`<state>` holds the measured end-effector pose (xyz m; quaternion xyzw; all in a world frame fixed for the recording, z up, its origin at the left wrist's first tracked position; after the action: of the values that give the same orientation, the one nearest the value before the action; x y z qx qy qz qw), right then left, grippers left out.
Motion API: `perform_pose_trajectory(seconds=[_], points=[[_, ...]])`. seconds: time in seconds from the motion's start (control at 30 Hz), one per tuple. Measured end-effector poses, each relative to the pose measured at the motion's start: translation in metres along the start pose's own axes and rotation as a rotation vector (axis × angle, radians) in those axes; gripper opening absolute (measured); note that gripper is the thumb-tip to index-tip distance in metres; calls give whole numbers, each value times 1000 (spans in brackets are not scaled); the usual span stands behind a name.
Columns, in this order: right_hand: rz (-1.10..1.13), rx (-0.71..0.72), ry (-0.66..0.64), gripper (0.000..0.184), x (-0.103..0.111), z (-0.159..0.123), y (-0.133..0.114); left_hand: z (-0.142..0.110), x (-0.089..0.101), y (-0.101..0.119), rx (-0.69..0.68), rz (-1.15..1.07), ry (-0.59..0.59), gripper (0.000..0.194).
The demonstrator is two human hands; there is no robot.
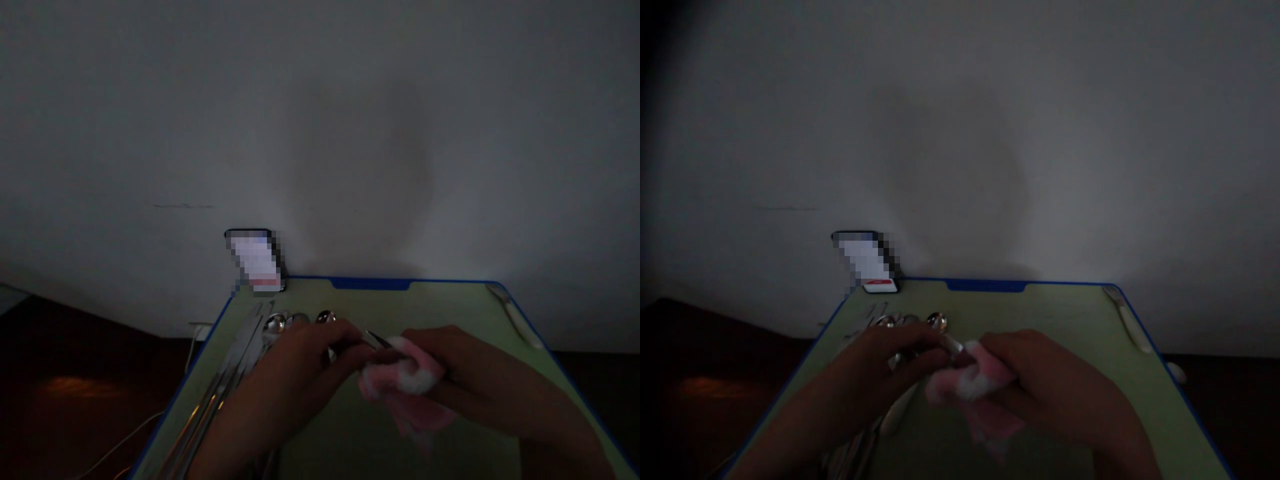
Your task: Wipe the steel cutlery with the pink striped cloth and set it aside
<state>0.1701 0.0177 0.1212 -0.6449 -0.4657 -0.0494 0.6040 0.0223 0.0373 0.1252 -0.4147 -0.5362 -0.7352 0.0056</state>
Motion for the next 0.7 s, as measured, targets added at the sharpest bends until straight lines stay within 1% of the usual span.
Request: perform_pose_trajectory(seconds=[0.07,0.13,0.17,0.23,0.3,0.33,0.4,0.5,0.6,0.7], points=[[60,10,-27,12,-2,0,-3,1,-2,2,-19,-7,-11,23],[157,24,-64,14,-6,0,-5,1,-1,3,-16,-9,9,22],[200,32,-59,18,-6,0,-6,0,-1,4,-13,-2,17,23],[238,47,9,28,-4,1,-7,0,1,4,-11,19,24,24],[197,28,85,35,-2,5,-5,-1,3,5,-19,34,38,23],[162,3,105,36,-3,7,-3,-1,4,5,-23,40,52,23],[109,-52,96,35,-7,12,-1,-1,5,5,-25,41,81,20],[99,-98,99,38,-10,18,1,0,5,5,-14,30,87,20],[138,-67,78,39,-10,16,0,0,5,5,-13,8,85,21],[176,15,23,33,-7,9,-3,0,6,6,-18,-47,67,22]])
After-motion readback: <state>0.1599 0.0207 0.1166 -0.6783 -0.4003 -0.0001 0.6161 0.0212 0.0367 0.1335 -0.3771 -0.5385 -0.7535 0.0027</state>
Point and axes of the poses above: each hand's wrist, its own z-axis towards the middle knuckle, its own x-axis out of the back of the hand, y = z × x, the point moved 6 cm from there along z, towards the middle knuckle, and after that the axes turned 9 degrees about -x, right-handed, at the moved point
